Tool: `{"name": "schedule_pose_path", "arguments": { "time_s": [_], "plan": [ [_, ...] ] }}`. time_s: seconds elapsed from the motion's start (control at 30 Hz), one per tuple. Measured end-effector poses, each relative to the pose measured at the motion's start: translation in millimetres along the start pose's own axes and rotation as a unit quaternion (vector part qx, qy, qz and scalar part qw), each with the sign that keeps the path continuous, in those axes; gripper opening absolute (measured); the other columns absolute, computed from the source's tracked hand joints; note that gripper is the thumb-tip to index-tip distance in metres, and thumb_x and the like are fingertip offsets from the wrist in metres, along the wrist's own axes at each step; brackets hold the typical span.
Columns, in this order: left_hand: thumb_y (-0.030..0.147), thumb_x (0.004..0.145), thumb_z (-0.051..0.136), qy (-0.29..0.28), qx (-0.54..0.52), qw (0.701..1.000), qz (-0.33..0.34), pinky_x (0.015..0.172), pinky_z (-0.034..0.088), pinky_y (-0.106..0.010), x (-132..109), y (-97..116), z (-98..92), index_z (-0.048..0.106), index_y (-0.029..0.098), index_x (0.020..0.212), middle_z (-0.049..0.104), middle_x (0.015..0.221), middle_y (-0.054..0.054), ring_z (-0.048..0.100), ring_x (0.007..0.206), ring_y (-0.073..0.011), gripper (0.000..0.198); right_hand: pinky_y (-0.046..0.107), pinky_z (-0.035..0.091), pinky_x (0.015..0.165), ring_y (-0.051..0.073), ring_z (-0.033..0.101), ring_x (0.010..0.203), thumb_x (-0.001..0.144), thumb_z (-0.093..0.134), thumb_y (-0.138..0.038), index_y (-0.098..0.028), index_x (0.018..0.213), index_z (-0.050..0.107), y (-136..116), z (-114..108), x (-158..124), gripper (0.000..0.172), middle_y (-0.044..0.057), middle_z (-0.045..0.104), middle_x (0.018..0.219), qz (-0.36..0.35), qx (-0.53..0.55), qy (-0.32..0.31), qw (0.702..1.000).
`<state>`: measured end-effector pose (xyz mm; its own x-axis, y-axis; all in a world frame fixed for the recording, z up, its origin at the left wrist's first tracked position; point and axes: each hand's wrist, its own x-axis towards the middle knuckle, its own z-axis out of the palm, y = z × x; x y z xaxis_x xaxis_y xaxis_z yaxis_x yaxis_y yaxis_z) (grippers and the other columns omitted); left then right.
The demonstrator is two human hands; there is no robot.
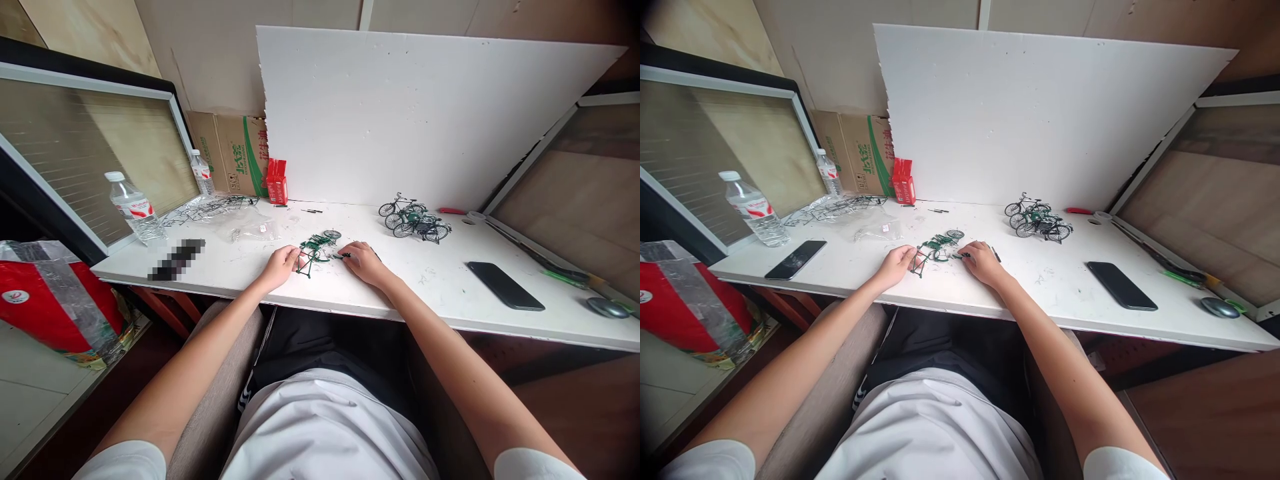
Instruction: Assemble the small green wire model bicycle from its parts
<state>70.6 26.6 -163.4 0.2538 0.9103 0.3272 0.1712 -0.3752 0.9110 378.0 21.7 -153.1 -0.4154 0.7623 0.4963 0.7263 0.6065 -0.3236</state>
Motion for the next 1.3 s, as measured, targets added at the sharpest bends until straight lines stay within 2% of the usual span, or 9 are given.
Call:
{"name": "schedule_pose_path", "arguments": {
  "time_s": [0.1,0.3,0.4,0.63,0.77,0.9,1.0,1.13,1.3],
  "plan": [
    [0.070,0.100,0.054,0.000,0.005,1.000,0.001,0.064,0.050,-0.031,-0.4,2.4,-0.4,0.070,0.018,0.100,0.072,0.074,-0.005,0.066,0.066,-0.0193,0.055,0.047,0.056,0.103,0.031,0.068,0.114,0.103,0.055,-0.018,-0.021,0.119,0.078,0.4,-0.4,1.1,0.028,0.014,0.075,0.121,-0.006,0.012,0.009,1.000],
    [0.074,0.096,0.058,-0.012,-0.014,1.000,-0.024,0.071,0.059,-0.032,-1.3,5.3,-0.4,0.069,0.017,0.105,0.077,0.083,-0.009,0.073,0.080,-0.0222,0.059,0.047,0.059,0.098,0.030,0.071,0.109,0.103,0.053,-0.016,-0.022,0.113,0.079,-2.4,-4.3,2.1,0.029,0.012,0.079,0.114,0.005,0.035,0.056,0.998],
    [0.075,0.095,0.059,-0.013,-0.014,0.999,-0.030,0.071,0.060,-0.032,-1.5,6.3,-0.2,0.069,0.017,0.105,0.077,0.085,-0.010,0.074,0.081,-0.0226,0.060,0.047,0.060,0.096,0.031,0.072,0.110,0.104,0.055,-0.020,-0.022,0.115,0.080,-4.7,-5.4,2.6,0.028,0.012,0.080,0.113,0.014,0.041,0.087,0.995],
    [0.069,0.097,0.058,-0.013,-0.002,1.000,-0.023,0.073,0.059,-0.034,-1.8,7.7,-0.5,0.067,0.018,0.099,0.077,0.088,-0.011,0.073,0.083,-0.0234,0.052,0.041,0.062,0.087,0.027,0.077,0.099,0.103,0.060,-0.035,-0.021,0.115,0.081,-6.6,-7.7,4.8,0.028,0.011,0.083,0.113,0.128,0.146,0.139,0.971],
    [0.059,0.101,0.053,0.027,0.076,0.997,0.014,0.078,0.056,-0.034,-1.5,7.0,-2.6,0.066,0.019,0.091,0.073,0.081,-0.008,0.069,0.078,-0.0222,0.044,0.041,0.061,0.085,0.028,0.079,0.097,0.102,0.061,-0.043,-0.020,0.117,0.080,-6.0,-10.1,4.1,0.033,0.011,0.084,0.106,0.156,0.177,0.141,0.961],
    [0.056,0.101,0.053,0.068,0.126,0.990,0.016,0.075,0.048,-0.034,-1.0,6.0,-7.4,0.066,0.020,0.084,0.069,0.075,-0.007,0.062,0.074,-0.0219,0.042,0.041,0.060,0.085,0.027,0.078,0.094,0.102,0.061,-0.045,-0.020,0.116,0.080,-5.8,-11.5,3.5,0.035,0.010,0.085,0.106,0.151,0.165,0.137,0.965],
    [0.055,0.101,0.053,0.087,0.166,0.982,0.027,0.079,0.047,-0.034,1.9,2.1,-16.6,0.068,0.021,0.084,0.072,0.080,-0.008,0.062,0.078,-0.0240,0.041,0.042,0.060,0.085,0.028,0.078,0.092,0.102,0.060,-0.047,-0.020,0.115,0.081,-6.0,-11.8,3.7,0.037,0.010,0.085,0.105,0.145,0.151,0.136,0.968],
    [0.053,0.098,0.057,0.102,0.228,0.968,0.036,0.084,0.049,-0.036,9.9,-8.3,-40.9,0.071,0.022,0.086,0.078,0.092,-0.012,0.065,0.086,-0.0278,0.036,0.044,0.061,0.086,0.029,0.078,0.091,0.103,0.059,-0.051,-0.021,0.115,0.081,-6.5,-11.3,3.9,0.040,0.011,0.085,0.104,0.140,0.144,0.136,0.970],
    [0.047,0.094,0.065,0.133,0.299,0.944,0.034,0.097,0.048,-0.041,16.1,-22.8,-69.2,0.072,0.022,0.079,0.074,0.093,-0.014,0.060,0.098,-0.0314,0.030,0.042,0.062,0.086,0.030,0.079,0.095,0.102,0.060,-0.048,-0.021,0.112,0.082,-7.0,-9.4,4.9,0.036,0.010,0.085,0.102,0.131,0.141,0.136,0.972]
  ]
}}
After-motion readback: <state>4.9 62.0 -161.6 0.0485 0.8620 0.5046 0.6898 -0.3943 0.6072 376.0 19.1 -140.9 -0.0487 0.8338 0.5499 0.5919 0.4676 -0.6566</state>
